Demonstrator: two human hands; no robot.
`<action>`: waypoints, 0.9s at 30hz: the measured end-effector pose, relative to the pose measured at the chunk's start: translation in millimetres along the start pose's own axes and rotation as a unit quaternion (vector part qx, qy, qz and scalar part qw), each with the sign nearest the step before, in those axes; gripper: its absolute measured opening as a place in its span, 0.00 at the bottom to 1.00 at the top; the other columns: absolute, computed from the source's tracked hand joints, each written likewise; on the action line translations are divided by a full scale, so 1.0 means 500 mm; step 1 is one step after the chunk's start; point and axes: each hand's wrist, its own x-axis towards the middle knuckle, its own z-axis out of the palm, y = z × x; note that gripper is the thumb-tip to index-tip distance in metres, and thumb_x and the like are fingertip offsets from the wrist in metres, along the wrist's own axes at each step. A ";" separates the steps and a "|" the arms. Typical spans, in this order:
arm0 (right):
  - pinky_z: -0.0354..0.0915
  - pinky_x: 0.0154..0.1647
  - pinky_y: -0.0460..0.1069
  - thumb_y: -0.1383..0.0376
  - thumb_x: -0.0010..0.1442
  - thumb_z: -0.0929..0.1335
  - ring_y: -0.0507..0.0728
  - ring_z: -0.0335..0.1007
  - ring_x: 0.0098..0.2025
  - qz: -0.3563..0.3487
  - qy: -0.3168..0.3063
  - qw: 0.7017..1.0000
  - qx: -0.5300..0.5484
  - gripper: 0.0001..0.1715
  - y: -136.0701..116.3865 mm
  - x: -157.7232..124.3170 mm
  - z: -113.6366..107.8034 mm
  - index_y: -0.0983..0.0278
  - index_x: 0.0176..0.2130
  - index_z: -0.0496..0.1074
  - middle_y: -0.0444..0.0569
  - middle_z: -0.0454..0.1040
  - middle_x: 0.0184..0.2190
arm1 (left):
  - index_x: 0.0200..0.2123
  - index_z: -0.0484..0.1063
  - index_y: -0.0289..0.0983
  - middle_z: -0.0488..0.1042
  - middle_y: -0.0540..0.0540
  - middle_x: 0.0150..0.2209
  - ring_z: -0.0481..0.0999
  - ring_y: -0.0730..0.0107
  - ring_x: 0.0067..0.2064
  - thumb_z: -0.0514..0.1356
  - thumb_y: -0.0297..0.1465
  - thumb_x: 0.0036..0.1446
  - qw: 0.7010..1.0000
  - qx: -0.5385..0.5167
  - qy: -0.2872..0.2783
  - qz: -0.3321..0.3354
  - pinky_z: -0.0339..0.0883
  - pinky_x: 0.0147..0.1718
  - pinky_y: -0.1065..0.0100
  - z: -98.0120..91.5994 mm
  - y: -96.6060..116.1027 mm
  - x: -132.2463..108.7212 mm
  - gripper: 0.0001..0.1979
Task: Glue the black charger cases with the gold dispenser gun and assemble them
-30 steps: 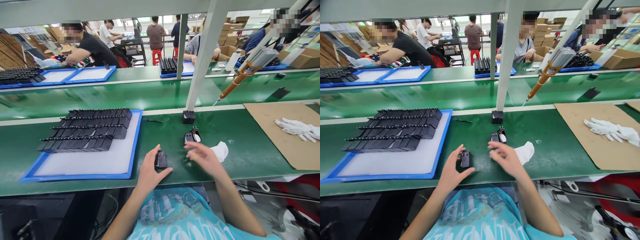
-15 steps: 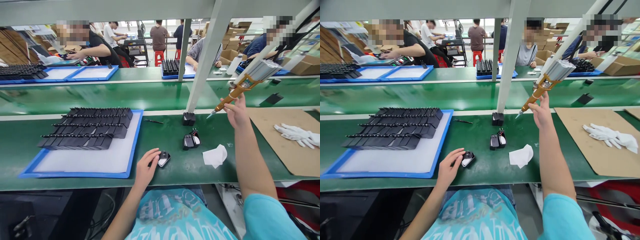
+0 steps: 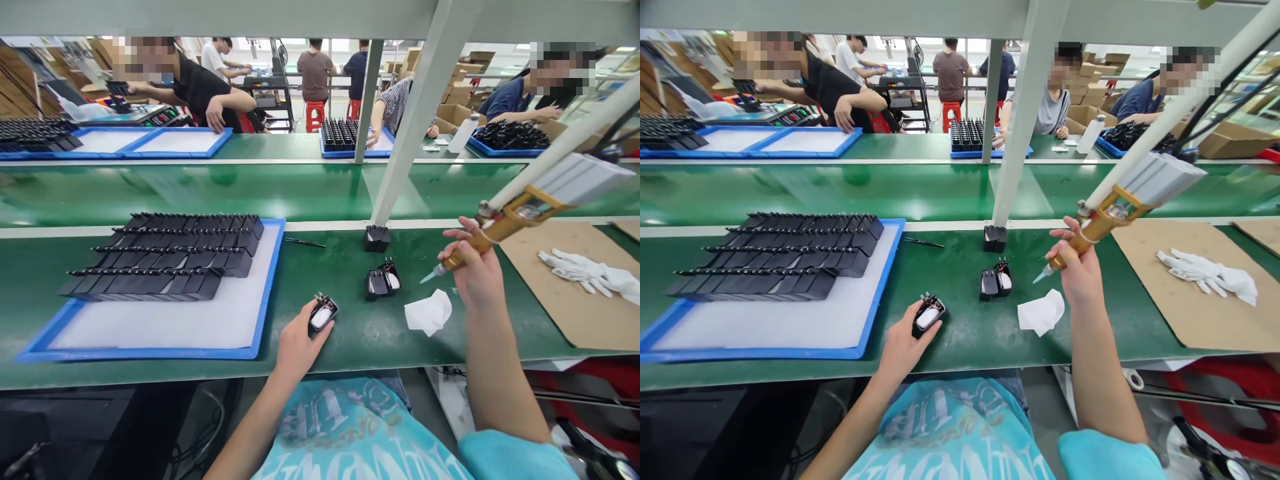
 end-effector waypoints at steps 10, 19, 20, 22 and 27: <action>0.60 0.14 0.44 0.51 0.53 0.72 0.46 0.57 0.19 -0.007 -0.081 0.980 0.183 0.20 -0.060 -0.180 0.207 0.56 0.43 0.70 0.44 0.71 0.36 | 0.52 0.69 0.42 0.78 0.45 0.45 0.79 0.65 0.40 0.63 0.35 0.57 0.995 -0.084 -0.044 0.022 0.72 0.36 0.67 -0.008 0.040 0.015 0.19; 0.59 0.12 0.40 0.50 0.55 0.71 0.45 0.57 0.19 0.006 -0.099 0.960 0.262 0.19 -0.060 -0.179 0.278 0.56 0.40 0.66 0.43 0.71 0.38 | 0.50 0.69 0.41 0.78 0.46 0.44 0.78 0.65 0.42 0.64 0.32 0.55 0.993 -0.098 -0.017 0.071 0.71 0.41 0.66 -0.050 0.061 0.015 0.18; 0.58 0.11 0.40 0.50 0.54 0.71 0.45 0.56 0.19 0.007 -0.096 0.961 0.260 0.19 -0.060 -0.178 0.278 0.56 0.40 0.65 0.43 0.71 0.39 | 0.50 0.69 0.41 0.79 0.46 0.44 0.78 0.65 0.42 0.64 0.32 0.56 0.992 -0.098 -0.017 0.073 0.71 0.41 0.66 -0.054 0.064 0.015 0.18; 0.58 0.11 0.40 0.50 0.54 0.72 0.44 0.56 0.19 0.009 -0.094 0.962 0.255 0.20 -0.061 -0.178 0.277 0.56 0.39 0.64 0.43 0.70 0.39 | 0.50 0.69 0.41 0.79 0.46 0.44 0.79 0.64 0.42 0.63 0.32 0.56 0.992 -0.099 -0.018 0.073 0.72 0.41 0.65 -0.060 0.071 0.014 0.18; 0.56 0.10 0.39 0.52 0.53 0.73 0.43 0.57 0.18 -0.003 -0.089 0.960 0.267 0.20 -0.063 -0.180 0.277 0.58 0.34 0.62 0.40 0.68 0.36 | 0.50 0.70 0.41 0.79 0.45 0.45 0.79 0.64 0.42 0.64 0.32 0.55 0.991 -0.104 -0.014 0.080 0.72 0.42 0.65 -0.064 0.080 0.016 0.18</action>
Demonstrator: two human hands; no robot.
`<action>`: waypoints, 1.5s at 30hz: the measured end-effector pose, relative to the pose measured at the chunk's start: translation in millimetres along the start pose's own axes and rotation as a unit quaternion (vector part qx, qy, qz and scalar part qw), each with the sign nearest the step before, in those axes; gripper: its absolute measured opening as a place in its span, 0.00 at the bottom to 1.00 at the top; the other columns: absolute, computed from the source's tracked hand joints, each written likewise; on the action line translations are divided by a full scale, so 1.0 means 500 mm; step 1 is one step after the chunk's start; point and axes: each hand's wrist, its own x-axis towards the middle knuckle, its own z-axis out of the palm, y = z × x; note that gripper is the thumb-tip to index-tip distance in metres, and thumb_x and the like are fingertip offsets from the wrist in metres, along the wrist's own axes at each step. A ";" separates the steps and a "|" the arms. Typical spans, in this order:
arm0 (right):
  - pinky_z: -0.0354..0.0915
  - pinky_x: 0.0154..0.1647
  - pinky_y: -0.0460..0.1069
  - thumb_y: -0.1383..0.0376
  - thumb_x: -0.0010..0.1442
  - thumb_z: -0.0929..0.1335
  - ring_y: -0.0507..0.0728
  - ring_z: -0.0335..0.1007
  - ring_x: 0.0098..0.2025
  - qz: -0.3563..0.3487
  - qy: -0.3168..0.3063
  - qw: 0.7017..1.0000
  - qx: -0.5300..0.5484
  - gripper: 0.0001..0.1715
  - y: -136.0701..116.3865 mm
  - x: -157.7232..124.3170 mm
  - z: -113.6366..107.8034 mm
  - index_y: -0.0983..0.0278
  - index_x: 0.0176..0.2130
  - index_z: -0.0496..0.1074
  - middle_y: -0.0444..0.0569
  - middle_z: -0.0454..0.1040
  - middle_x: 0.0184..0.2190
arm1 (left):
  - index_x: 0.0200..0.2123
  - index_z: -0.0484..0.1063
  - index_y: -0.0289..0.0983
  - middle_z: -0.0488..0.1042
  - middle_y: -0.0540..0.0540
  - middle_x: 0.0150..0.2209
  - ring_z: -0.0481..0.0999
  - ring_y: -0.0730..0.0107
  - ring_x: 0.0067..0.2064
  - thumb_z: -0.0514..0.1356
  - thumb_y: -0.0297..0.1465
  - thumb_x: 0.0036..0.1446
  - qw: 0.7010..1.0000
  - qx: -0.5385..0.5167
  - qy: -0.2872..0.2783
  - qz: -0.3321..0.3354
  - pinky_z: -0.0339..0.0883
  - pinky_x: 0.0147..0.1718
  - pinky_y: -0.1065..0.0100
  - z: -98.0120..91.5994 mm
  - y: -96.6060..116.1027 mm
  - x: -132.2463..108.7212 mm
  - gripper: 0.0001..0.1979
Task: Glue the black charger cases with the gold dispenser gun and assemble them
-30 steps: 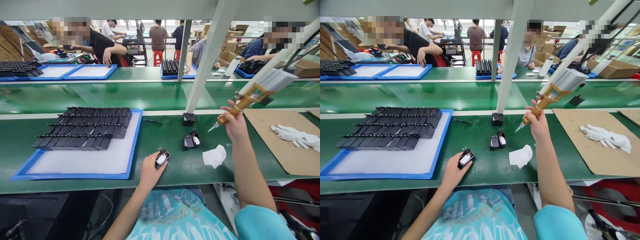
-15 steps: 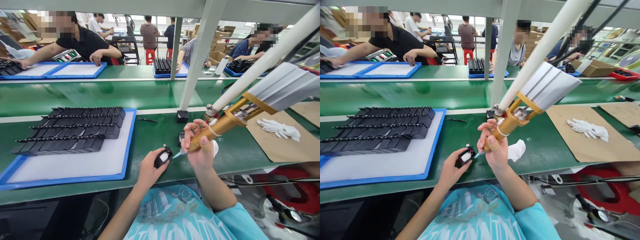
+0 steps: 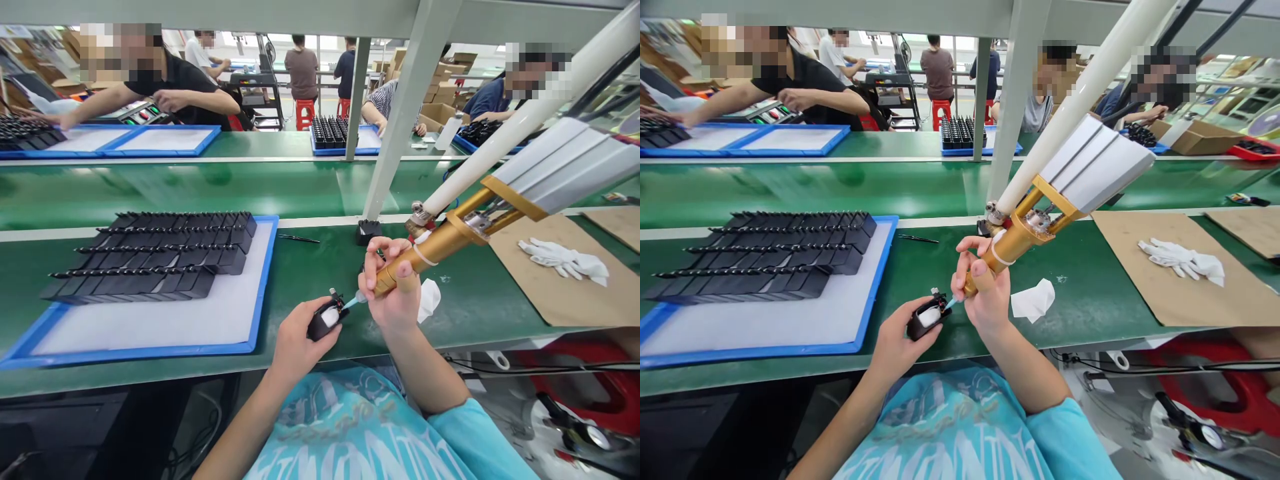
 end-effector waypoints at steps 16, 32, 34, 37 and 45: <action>0.58 0.11 0.40 0.50 0.55 0.71 0.45 0.57 0.21 -0.009 -0.010 1.000 0.025 0.20 0.006 -0.008 0.014 0.53 0.46 0.68 0.43 0.68 0.40 | 0.49 0.69 0.40 0.80 0.47 0.41 0.79 0.68 0.35 0.63 0.33 0.55 0.999 0.003 0.002 -0.044 0.72 0.35 0.69 0.024 -0.017 -0.002 0.17; 0.57 0.10 0.40 0.47 0.54 0.70 0.45 0.55 0.20 -0.002 -0.012 1.000 0.018 0.19 0.014 -0.008 0.044 0.54 0.40 0.66 0.43 0.65 0.40 | 0.52 0.66 0.39 0.80 0.44 0.43 0.81 0.64 0.39 0.64 0.35 0.56 0.995 0.013 0.077 0.058 0.74 0.37 0.67 0.049 -0.003 0.017 0.21; 0.57 0.10 0.41 0.44 0.53 0.69 0.46 0.54 0.20 0.002 -0.004 1.000 0.007 0.24 0.014 -0.006 0.045 0.52 0.44 0.66 0.44 0.65 0.40 | 0.52 0.66 0.40 0.80 0.44 0.43 0.81 0.65 0.39 0.64 0.35 0.56 0.996 0.015 0.068 0.057 0.74 0.37 0.67 0.047 -0.004 0.018 0.21; 0.57 0.10 0.42 0.41 0.53 0.66 0.47 0.54 0.20 -0.004 0.016 1.000 0.000 0.27 0.014 -0.003 0.045 0.51 0.47 0.66 0.45 0.65 0.42 | 0.50 0.68 0.39 0.78 0.44 0.42 0.79 0.64 0.41 0.64 0.34 0.56 0.998 0.024 0.037 0.040 0.73 0.39 0.66 0.042 -0.014 0.019 0.19; 0.58 0.10 0.43 0.41 0.54 0.65 0.47 0.58 0.21 -0.027 0.049 0.998 0.015 0.26 0.014 0.009 0.012 0.53 0.46 0.69 0.44 0.66 0.41 | 0.52 0.68 0.41 0.74 0.42 0.50 0.73 0.59 0.52 0.63 0.34 0.57 0.994 0.027 -0.078 -0.074 0.68 0.52 0.56 -0.002 -0.089 0.008 0.19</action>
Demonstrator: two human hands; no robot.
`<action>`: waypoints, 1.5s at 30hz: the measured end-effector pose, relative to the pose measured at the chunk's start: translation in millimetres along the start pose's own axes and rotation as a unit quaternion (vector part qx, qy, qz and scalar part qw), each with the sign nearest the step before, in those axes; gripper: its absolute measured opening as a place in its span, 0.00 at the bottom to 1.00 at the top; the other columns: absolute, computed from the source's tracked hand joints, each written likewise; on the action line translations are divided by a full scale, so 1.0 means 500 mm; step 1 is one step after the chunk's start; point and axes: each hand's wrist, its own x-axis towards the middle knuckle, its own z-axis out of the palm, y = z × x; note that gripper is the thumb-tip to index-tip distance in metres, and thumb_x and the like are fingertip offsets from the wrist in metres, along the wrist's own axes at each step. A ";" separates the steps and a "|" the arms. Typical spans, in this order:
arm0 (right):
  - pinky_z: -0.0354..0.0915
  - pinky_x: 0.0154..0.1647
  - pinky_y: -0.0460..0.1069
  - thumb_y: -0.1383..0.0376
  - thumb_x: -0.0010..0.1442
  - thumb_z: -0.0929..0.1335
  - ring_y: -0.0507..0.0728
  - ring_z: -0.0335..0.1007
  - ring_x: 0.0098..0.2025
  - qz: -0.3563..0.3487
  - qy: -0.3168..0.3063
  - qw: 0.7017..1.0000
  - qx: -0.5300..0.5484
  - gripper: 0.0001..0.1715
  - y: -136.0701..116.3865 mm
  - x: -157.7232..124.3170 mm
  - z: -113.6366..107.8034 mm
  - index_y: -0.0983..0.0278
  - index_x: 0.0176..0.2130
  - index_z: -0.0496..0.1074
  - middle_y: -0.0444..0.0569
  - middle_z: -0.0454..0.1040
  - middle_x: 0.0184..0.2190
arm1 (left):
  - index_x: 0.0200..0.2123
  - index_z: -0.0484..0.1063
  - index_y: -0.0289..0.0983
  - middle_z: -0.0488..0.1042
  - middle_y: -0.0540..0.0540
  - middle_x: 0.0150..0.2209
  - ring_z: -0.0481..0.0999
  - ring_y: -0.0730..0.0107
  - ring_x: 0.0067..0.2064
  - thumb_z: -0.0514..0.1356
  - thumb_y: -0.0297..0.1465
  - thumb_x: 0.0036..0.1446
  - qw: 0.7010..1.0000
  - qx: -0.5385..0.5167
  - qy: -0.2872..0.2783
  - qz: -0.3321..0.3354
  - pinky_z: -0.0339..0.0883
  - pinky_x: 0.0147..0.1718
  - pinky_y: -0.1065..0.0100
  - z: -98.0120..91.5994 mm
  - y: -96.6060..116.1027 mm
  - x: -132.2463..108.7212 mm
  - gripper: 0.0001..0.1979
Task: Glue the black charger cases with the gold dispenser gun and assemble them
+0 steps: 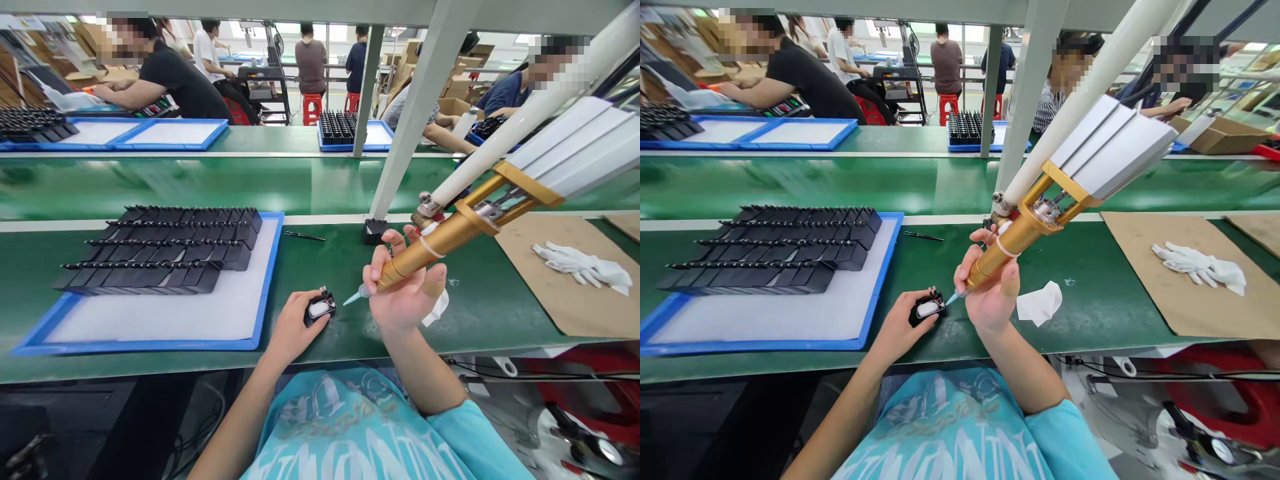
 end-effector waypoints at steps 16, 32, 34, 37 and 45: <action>0.60 0.10 0.43 0.43 0.55 0.67 0.47 0.61 0.21 -0.010 0.002 1.000 0.002 0.25 -0.004 0.009 -0.034 0.55 0.46 0.68 0.43 0.67 0.39 | 0.48 0.71 0.39 0.77 0.45 0.42 0.74 0.65 0.43 0.57 0.27 0.58 0.996 -0.045 -0.005 0.076 0.69 0.44 0.63 0.014 0.008 0.039 0.14; 0.59 0.10 0.42 0.44 0.55 0.68 0.47 0.62 0.20 -0.015 -0.014 1.000 0.013 0.23 -0.003 0.014 -0.044 0.56 0.42 0.67 0.43 0.67 0.37 | 0.63 0.61 0.39 0.77 0.45 0.50 0.70 0.62 0.44 0.54 0.30 0.65 0.973 0.158 -0.045 0.160 0.62 0.43 0.60 -0.026 0.036 0.013 0.23; 0.59 0.10 0.42 0.44 0.56 0.68 0.47 0.62 0.20 -0.016 -0.010 1.000 0.016 0.23 -0.003 0.014 -0.046 0.56 0.42 0.68 0.43 0.68 0.37 | 0.62 0.62 0.38 0.79 0.46 0.47 0.71 0.64 0.43 0.53 0.30 0.67 0.969 0.168 -0.028 0.179 0.63 0.43 0.61 -0.019 0.031 0.014 0.21; 0.60 0.11 0.42 0.45 0.56 0.68 0.47 0.63 0.21 -0.019 -0.007 1.000 0.021 0.21 -0.003 0.013 -0.048 0.57 0.41 0.68 0.43 0.67 0.38 | 0.58 0.66 0.38 0.79 0.46 0.46 0.74 0.67 0.43 0.54 0.30 0.67 0.963 0.171 -0.007 0.208 0.65 0.43 0.64 -0.003 0.022 0.017 0.17; 0.59 0.11 0.42 0.43 0.54 0.68 0.46 0.61 0.20 -0.009 0.019 1.000 -0.002 0.24 -0.007 0.014 -0.048 0.57 0.39 0.66 0.42 0.67 0.37 | 0.44 0.73 0.37 0.79 0.44 0.40 0.76 0.61 0.39 0.60 0.34 0.61 0.931 0.300 0.060 0.197 0.67 0.36 0.62 0.040 0.020 0.007 0.10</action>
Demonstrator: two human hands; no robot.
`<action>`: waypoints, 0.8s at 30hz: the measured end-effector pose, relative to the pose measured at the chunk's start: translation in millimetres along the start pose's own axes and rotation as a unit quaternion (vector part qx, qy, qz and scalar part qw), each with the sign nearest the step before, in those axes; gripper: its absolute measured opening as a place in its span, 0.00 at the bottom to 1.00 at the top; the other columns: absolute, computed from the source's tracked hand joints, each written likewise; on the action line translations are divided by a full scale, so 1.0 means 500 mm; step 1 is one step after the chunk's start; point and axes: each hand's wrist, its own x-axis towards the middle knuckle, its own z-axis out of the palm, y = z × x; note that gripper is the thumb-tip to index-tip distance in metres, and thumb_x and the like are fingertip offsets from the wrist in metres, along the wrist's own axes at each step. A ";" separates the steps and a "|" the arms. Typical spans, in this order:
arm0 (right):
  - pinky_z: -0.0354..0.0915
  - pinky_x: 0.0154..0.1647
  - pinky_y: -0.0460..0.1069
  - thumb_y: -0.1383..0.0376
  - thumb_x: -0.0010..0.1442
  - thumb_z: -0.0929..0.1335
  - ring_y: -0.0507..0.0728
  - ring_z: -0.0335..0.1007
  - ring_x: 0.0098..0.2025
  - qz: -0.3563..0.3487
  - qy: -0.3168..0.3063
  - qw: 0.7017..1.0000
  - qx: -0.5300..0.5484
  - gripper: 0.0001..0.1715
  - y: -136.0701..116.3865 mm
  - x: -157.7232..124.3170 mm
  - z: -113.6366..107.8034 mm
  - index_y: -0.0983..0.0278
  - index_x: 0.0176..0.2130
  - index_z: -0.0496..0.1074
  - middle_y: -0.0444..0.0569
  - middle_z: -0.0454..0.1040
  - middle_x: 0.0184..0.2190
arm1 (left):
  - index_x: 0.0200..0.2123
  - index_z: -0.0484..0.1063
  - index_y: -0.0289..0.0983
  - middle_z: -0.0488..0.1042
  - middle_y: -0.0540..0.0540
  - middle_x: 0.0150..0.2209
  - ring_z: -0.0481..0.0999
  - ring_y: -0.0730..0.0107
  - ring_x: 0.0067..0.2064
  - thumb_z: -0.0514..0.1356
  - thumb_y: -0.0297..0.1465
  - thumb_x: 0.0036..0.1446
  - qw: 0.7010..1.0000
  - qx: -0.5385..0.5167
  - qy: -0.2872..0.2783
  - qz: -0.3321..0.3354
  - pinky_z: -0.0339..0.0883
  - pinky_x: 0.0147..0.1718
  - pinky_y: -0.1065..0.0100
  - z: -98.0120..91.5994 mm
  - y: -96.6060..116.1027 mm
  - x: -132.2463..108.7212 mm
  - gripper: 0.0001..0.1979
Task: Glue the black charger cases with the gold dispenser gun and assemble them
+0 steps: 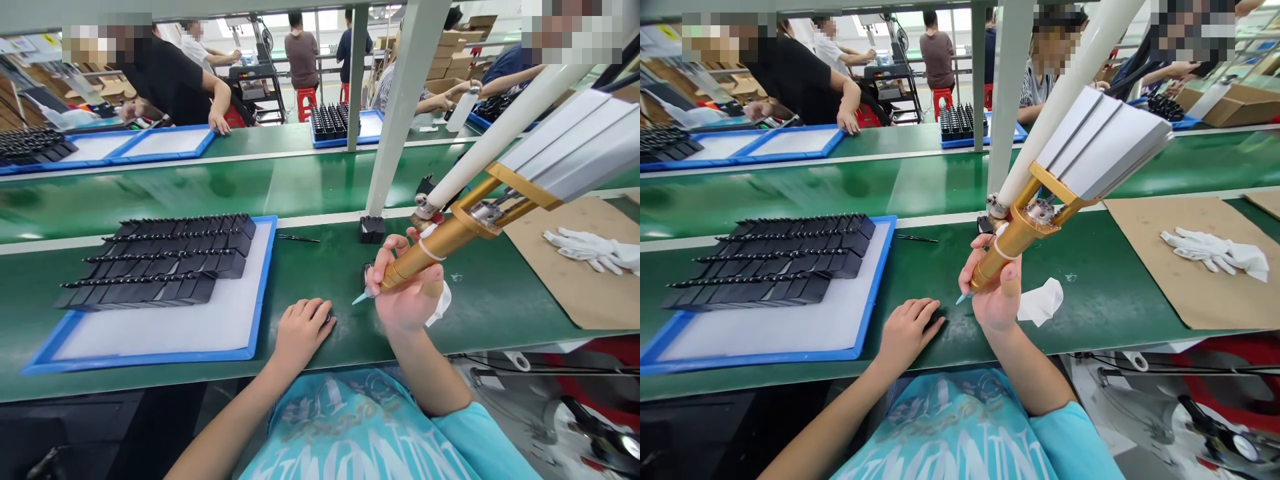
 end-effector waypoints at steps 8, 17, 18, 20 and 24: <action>0.59 0.11 0.43 0.41 0.54 0.66 0.47 0.60 0.20 -0.007 0.016 0.999 -0.030 0.25 0.000 0.004 -0.009 0.56 0.40 0.64 0.43 0.66 0.38 | 0.48 0.69 0.41 0.77 0.45 0.39 0.76 0.64 0.39 0.56 0.38 0.62 0.872 -0.398 0.000 -0.285 0.71 0.39 0.63 -0.007 -0.013 0.013 0.13; 0.59 0.11 0.44 0.44 0.55 0.67 0.47 0.62 0.21 -0.021 0.024 0.999 -0.033 0.23 -0.004 0.011 -0.020 0.56 0.41 0.66 0.44 0.67 0.39 | 0.41 0.63 0.42 0.69 0.52 0.29 0.69 0.76 0.23 0.59 0.49 0.58 0.424 -0.799 0.014 -0.426 0.60 0.14 0.78 -0.062 0.017 0.053 0.19; 0.59 0.11 0.44 0.44 0.55 0.67 0.47 0.63 0.21 -0.023 0.025 0.999 -0.030 0.23 -0.004 0.011 -0.020 0.56 0.42 0.66 0.44 0.67 0.39 | 0.41 0.63 0.42 0.69 0.52 0.29 0.70 0.75 0.23 0.59 0.49 0.58 0.434 -0.800 0.016 -0.413 0.61 0.14 0.77 -0.064 0.020 0.053 0.18; 0.59 0.11 0.44 0.45 0.55 0.68 0.48 0.63 0.21 -0.027 0.026 0.999 -0.025 0.23 -0.004 0.011 -0.019 0.57 0.42 0.67 0.44 0.67 0.39 | 0.41 0.63 0.42 0.69 0.52 0.29 0.71 0.73 0.23 0.58 0.49 0.59 0.463 -0.796 0.025 -0.389 0.62 0.13 0.76 -0.065 0.023 0.051 0.18; 0.59 0.11 0.44 0.44 0.55 0.67 0.48 0.62 0.21 -0.031 0.029 0.999 -0.033 0.22 -0.004 0.010 -0.018 0.56 0.40 0.67 0.44 0.67 0.40 | 0.39 0.63 0.41 0.71 0.52 0.30 0.72 0.73 0.23 0.57 0.50 0.60 0.515 -0.778 0.033 -0.358 0.65 0.16 0.74 -0.066 0.019 0.045 0.18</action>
